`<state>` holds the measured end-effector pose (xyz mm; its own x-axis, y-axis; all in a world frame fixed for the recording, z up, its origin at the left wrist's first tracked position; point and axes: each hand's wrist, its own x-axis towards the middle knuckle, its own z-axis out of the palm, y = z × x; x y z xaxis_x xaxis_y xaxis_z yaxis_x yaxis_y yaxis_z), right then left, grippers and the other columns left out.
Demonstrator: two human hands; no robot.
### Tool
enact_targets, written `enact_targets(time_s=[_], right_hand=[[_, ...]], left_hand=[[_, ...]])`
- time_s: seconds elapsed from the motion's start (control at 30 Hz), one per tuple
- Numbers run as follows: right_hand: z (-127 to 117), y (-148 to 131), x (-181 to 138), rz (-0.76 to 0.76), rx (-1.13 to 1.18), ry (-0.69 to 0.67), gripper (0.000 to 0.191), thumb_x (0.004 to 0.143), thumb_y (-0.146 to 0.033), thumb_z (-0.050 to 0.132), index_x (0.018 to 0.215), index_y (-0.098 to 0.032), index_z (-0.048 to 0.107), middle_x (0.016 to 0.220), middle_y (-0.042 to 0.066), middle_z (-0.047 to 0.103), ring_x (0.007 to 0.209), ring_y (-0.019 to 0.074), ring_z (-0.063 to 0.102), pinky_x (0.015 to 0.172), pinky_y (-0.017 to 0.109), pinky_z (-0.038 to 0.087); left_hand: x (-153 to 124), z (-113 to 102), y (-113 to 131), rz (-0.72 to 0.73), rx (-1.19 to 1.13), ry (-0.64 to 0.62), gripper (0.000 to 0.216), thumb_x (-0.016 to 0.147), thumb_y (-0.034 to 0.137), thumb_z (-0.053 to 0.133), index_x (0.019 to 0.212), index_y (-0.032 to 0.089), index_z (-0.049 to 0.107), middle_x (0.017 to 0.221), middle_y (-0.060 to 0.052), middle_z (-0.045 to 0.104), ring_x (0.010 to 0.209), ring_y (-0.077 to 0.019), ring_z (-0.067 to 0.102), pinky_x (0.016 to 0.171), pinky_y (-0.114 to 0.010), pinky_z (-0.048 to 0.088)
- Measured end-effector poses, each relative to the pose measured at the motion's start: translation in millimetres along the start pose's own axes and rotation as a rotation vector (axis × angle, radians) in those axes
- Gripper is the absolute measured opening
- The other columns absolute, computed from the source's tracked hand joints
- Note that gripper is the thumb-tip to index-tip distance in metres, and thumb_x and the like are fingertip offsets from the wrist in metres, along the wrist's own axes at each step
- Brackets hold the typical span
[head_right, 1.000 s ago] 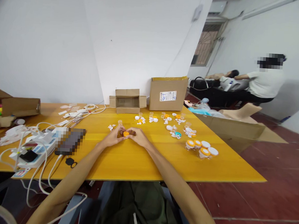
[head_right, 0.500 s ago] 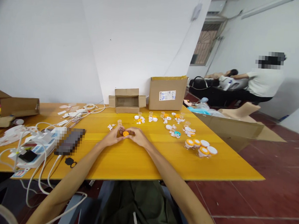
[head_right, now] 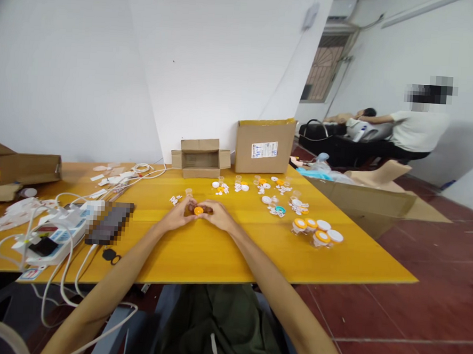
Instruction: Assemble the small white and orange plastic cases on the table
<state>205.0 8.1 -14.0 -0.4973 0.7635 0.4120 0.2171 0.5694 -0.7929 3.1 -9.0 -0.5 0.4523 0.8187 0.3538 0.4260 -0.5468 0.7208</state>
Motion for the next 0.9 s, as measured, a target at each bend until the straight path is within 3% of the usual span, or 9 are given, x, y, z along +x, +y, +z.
enact_targets(time_s=[0.37,0.9], right_hand=[[-0.3,-7.6,-0.3,-0.046,-0.037,0.007,0.025,0.086,-0.041,0.067,0.101,-0.023,0.076,0.099,0.006,0.073,0.087,0.021,0.065,0.079,0.034,0.052],[0.7,-2.2,1.9,-0.047,-0.118,-0.013,0.023,0.088,-0.039,0.066,0.102,-0.026,0.078,0.088,0.005,0.067,0.08,0.0198,0.061,0.076,0.033,0.051]], left_hand=[[-0.5,-0.6,1.6,0.001,0.005,0.015,0.03,0.081,0.038,0.072,0.102,0.022,0.058,0.091,-0.002,0.061,0.086,-0.0186,0.059,0.084,-0.034,0.05],[0.0,-1.2,0.8,0.01,0.02,0.001,0.028,0.083,0.039,0.07,0.101,0.022,0.058,0.093,-0.003,0.06,0.087,-0.0185,0.056,0.085,-0.034,0.049]])
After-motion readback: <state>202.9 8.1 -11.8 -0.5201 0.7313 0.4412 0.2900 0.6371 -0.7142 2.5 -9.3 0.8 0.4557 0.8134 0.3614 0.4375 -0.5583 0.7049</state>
